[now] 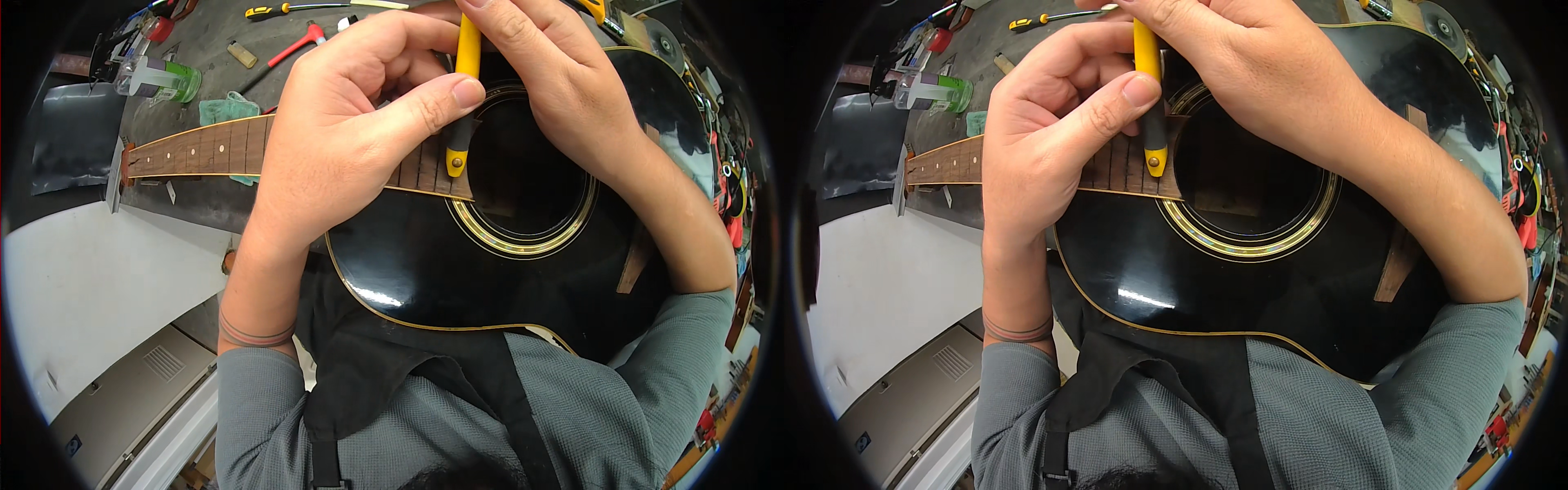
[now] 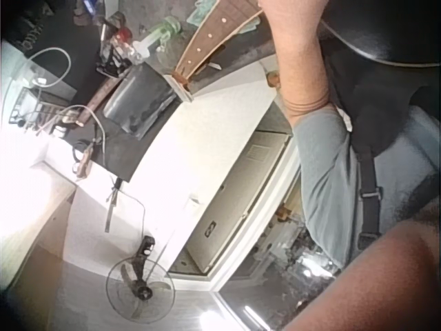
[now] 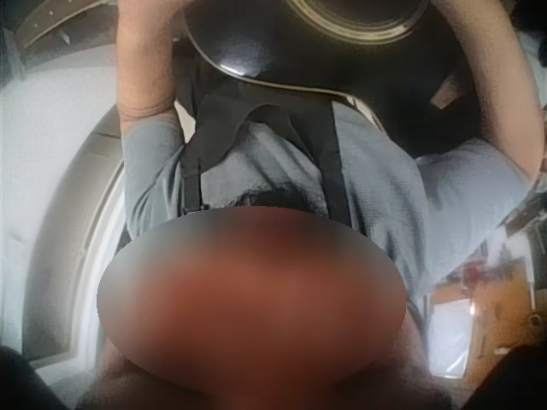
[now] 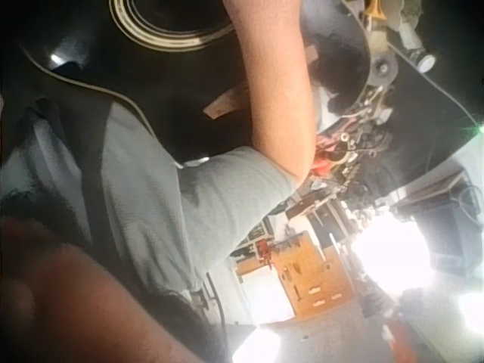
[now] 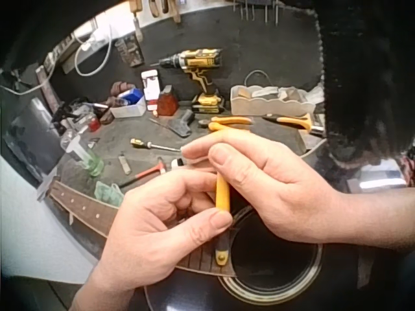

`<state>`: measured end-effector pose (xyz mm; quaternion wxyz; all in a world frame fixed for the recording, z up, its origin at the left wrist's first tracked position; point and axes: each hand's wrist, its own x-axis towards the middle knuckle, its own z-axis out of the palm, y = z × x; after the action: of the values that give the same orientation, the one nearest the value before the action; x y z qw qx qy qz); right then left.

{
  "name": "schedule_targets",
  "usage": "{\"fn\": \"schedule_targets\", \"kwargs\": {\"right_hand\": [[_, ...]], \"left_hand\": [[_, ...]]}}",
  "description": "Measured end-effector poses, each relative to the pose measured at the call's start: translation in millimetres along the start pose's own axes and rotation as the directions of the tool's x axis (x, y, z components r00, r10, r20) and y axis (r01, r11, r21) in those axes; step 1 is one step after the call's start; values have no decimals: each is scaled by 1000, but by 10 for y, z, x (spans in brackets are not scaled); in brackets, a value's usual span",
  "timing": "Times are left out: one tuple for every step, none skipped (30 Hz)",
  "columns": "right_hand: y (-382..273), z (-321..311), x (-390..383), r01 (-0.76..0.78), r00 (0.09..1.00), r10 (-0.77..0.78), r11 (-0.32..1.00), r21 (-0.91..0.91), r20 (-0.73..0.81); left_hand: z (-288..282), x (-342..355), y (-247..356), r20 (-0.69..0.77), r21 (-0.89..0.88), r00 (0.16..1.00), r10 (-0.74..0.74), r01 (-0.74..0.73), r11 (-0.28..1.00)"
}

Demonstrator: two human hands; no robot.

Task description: The person uses a yellow utility knife to carefully scrape and clean the edges of the frets on a black acoustic guitar's fretboard. The work progresses along the neck, focusing on the side edges of the metal frets to remove debris or old finish.

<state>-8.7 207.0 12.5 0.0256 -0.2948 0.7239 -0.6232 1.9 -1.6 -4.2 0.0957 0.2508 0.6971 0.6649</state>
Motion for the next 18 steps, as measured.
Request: {"fn": "schedule_targets", "kwargs": {"right_hand": [[85,4,-2,41,999,-42,996,84,10],[165,4,10,104,994,-107,986,130,14],[249,0,22,165,985,-170,971,176,18],[329,-3,51,247,967,-254,952,182,19],[340,-10,53,292,954,-300,940,178,21],[361,-7,65,335,939,-344,925,178,26],[346,-13,69,342,935,-352,925,167,32],[335,-16,70,350,932,-360,923,158,37],[323,-17,67,359,929,-369,921,149,41],[314,-16,61,369,925,-378,919,142,44],[306,-20,58,369,925,-377,921,122,47],[290,-33,48,368,926,-373,925,96,48],[273,-52,39,356,932,-359,933,56,48],[238,-69,27,331,942,-332,943,34,45],[205,-84,19,306,951,-306,952,15,44],[138,-92,-3,267,963,-268,964,14,40],[135,-93,-6,244,969,-245,969,25,36],[131,-94,-13,222,974,-223,974,36,32]], "left_hand": [[3,2,2,-5,-5,1000,10,-10,1000],[4,2,4,-10,-9,1000,19,-19,1000],[-8,-1,-10,0,-28,1000,31,-31,999],[-30,-9,-30,10,-47,999,43,-43,998],[-39,-12,-45,20,-66,998,56,-54,996],[-36,-20,-62,10,-60,996,84,-83,995],[-29,-25,-77,-1,-53,994,112,-112,992],[-27,-30,-86,-10,-45,990,140,-140,989],[-28,-37,-76,4,-63,993,121,-120,991],[-28,-45,-53,18,-79,995,101,-100,992],[-32,-51,-36,32,-95,996,82,-79,992],[-36,-41,-26,40,-97,996,75,-70,993],[-45,-30,-21,48,-98,997,67,-62,993],[-52,-22,-14,55,-99,997,60,-54,994],[-59,-22,-2,57,-81,998,38,-33,996],[-66,-24,10,60,-64,998,16,-12,998],[-70,-25,16,61,-46,998,-6,9,999],[-69,-25,15,65,-41,998,0,3,999]]}}
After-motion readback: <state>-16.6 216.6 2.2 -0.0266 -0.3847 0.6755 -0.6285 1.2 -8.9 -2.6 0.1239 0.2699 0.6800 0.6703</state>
